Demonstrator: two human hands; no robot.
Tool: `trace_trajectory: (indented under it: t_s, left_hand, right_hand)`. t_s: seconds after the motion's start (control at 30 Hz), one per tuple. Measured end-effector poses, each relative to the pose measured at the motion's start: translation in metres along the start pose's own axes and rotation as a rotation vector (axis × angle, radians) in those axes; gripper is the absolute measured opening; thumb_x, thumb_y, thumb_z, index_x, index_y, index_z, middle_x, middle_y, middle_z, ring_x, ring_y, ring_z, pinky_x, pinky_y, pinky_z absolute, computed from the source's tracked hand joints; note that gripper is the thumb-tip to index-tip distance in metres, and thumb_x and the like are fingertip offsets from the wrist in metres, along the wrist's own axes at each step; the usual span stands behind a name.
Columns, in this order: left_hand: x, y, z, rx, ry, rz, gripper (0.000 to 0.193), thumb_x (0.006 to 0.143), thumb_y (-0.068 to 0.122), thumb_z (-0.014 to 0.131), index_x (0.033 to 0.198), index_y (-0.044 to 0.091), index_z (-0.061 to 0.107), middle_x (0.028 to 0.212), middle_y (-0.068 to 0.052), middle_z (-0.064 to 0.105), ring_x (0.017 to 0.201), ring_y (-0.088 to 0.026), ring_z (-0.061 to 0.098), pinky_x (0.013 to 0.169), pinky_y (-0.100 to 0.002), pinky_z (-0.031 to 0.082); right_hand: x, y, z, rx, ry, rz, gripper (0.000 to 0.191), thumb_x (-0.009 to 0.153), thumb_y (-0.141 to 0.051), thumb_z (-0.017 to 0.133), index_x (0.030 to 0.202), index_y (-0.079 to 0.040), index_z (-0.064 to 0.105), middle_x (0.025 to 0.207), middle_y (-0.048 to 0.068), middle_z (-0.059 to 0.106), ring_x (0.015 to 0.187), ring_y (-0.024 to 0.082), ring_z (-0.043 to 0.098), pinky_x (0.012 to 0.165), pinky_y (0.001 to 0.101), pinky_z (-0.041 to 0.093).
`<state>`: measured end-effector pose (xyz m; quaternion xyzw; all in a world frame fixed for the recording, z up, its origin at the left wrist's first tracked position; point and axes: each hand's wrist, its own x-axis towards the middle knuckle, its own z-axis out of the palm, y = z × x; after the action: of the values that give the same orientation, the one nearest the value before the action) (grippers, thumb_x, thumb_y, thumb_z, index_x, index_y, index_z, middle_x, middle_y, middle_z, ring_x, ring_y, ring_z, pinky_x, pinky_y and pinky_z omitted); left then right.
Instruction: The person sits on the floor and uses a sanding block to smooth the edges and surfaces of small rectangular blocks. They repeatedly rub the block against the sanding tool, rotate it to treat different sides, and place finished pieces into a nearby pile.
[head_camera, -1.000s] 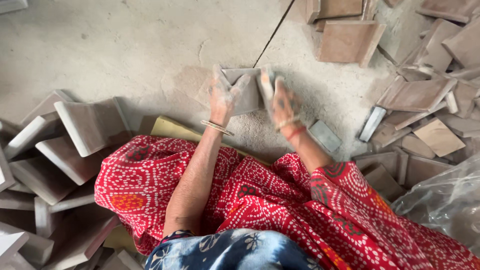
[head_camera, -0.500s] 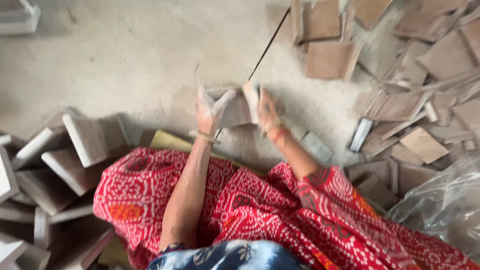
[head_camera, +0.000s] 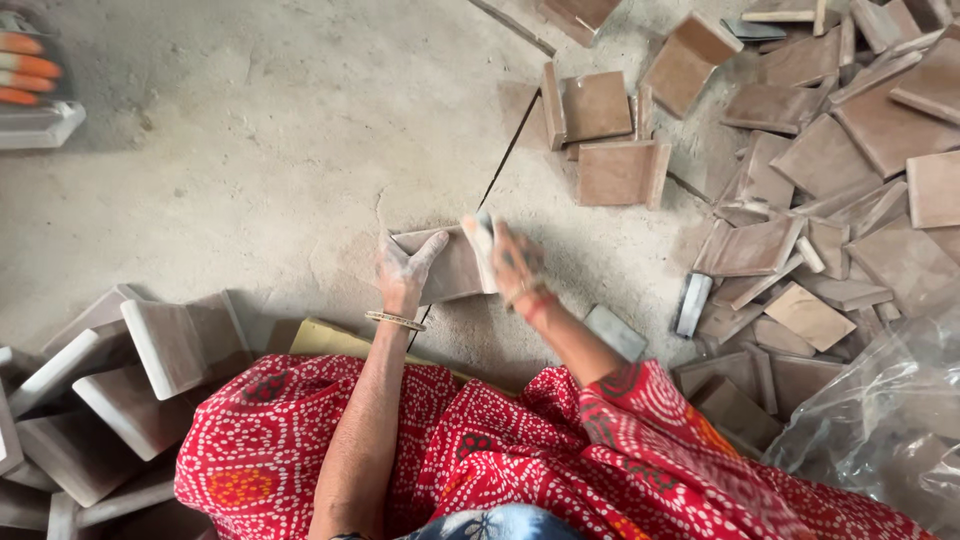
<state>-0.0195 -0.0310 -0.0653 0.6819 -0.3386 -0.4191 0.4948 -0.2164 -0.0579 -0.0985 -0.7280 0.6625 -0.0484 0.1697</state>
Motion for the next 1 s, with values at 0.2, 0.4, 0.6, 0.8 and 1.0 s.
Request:
trace_trajectory:
  t_s: [0.2,0.4,0.6,0.8,1.0]
  left_hand:
    - [-0.001,-0.002,0.003,0.102,-0.032,-0.040,0.054,0.076,0.033,0.093,0.103,-0.005,0.065,0.092,-0.017,0.076,0.082,-0.022,0.073,0.073,-0.033,0.057]
    - [-0.004,-0.005,0.007,-0.110,-0.038,0.018,0.052,0.077,0.024,0.090,0.108,-0.005,0.059,0.094,-0.015,0.075,0.080,-0.019,0.073,0.070,-0.031,0.060]
    - [-0.006,-0.008,0.011,-0.553,-0.175,0.123,0.046,0.086,0.010,0.080,0.120,-0.002,0.052,0.098,-0.013,0.074,0.084,-0.018,0.071,0.073,-0.030,0.060]
    - [-0.006,-0.009,0.014,-0.157,-0.106,0.034,0.057,0.080,0.024,0.089,0.113,-0.004,0.051,0.097,-0.015,0.072,0.084,-0.020,0.073,0.070,-0.032,0.062]
    - [-0.004,-0.007,0.017,0.006,-0.068,-0.007,0.068,0.069,0.030,0.096,0.109,-0.004,0.052,0.099,-0.017,0.071,0.086,-0.023,0.073,0.072,-0.033,0.063]
  right_hand:
    - [-0.031,0.015,0.010,-0.028,0.046,-0.019,0.048,0.096,-0.020,0.057,0.141,-0.006,0.051,0.097,0.014,0.073,0.085,0.030,0.070,0.077,0.0460,0.057]
    - [0.048,-0.006,-0.014,-0.050,0.142,-0.173,0.037,0.086,-0.018,0.060,0.121,-0.007,0.054,0.096,0.020,0.072,0.096,0.042,0.068,0.078,0.0542,0.053]
    - [-0.073,0.007,-0.010,0.029,0.177,-0.059,0.038,0.100,-0.039,0.063,0.119,-0.008,0.055,0.077,0.024,0.069,0.071,0.045,0.067,0.060,0.0550,0.052]
    - [-0.101,0.046,-0.003,0.465,0.186,-0.105,0.025,0.109,-0.040,0.049,0.106,-0.015,0.057,0.077,0.010,0.072,0.062,0.024,0.073,0.047,0.0391,0.058]
    - [-0.051,0.057,0.027,-0.140,0.235,-0.059,0.013,0.092,-0.024,0.057,0.095,-0.015,0.066,0.083,0.011,0.071,0.077,0.026,0.069,0.067,0.0384,0.057]
